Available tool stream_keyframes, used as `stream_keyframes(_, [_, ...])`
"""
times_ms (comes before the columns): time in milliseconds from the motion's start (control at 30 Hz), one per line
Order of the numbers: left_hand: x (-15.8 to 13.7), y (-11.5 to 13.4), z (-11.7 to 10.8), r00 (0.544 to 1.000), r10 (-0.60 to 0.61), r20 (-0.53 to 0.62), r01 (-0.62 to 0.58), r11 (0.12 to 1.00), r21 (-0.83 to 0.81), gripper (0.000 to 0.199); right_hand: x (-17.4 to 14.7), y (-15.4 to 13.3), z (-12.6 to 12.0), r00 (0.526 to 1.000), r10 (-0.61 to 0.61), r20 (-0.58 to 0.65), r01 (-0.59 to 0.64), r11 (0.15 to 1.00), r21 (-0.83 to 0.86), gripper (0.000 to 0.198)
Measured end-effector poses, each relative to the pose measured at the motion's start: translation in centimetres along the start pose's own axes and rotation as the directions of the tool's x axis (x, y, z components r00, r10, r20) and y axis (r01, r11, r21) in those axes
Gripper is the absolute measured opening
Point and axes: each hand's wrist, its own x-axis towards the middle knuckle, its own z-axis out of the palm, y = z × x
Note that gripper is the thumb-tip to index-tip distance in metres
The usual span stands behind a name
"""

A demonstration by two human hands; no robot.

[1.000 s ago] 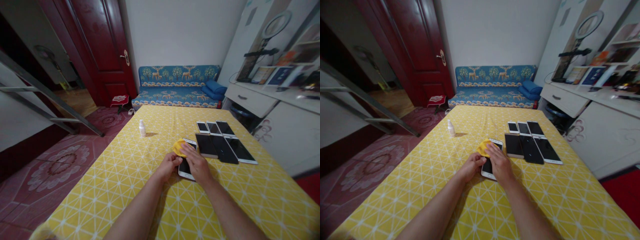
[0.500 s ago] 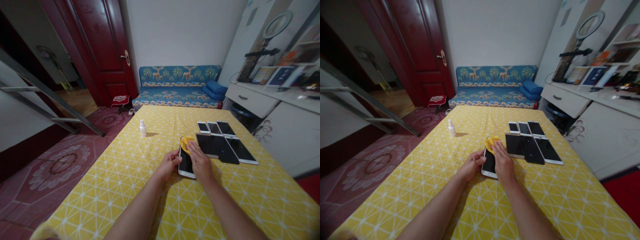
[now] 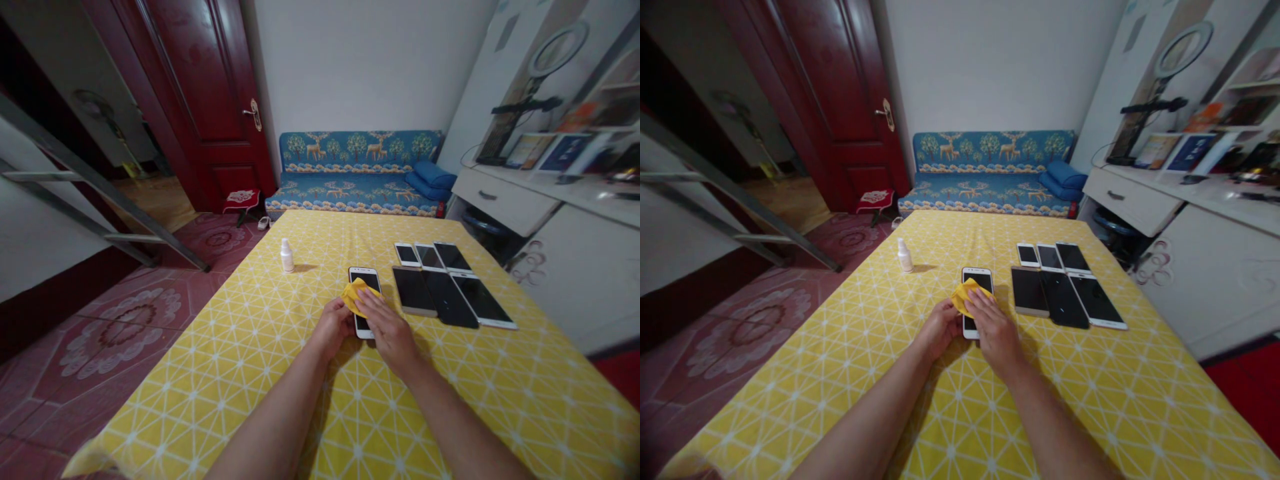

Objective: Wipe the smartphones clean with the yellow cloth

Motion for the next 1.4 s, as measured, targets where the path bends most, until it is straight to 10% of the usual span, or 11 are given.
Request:
stream_keyframes(600, [0.6,0.9,-0.6,0.962,0.175,-0.210,-0.205,0.971,-0.126,0.030,0.2,-2.1,-0.1,0.983,-0.114,0.145,0.113,0.993,0.014,0.051])
stream_keyframes(1400, [-0.1,0.8,-0.1,0.987,0.161,0.011,-0.162,0.983,0.089,0.051,-0.4,0.0,-0.1,0.992,0.022,-0.122,-0.033,0.996,-0.088,0.046])
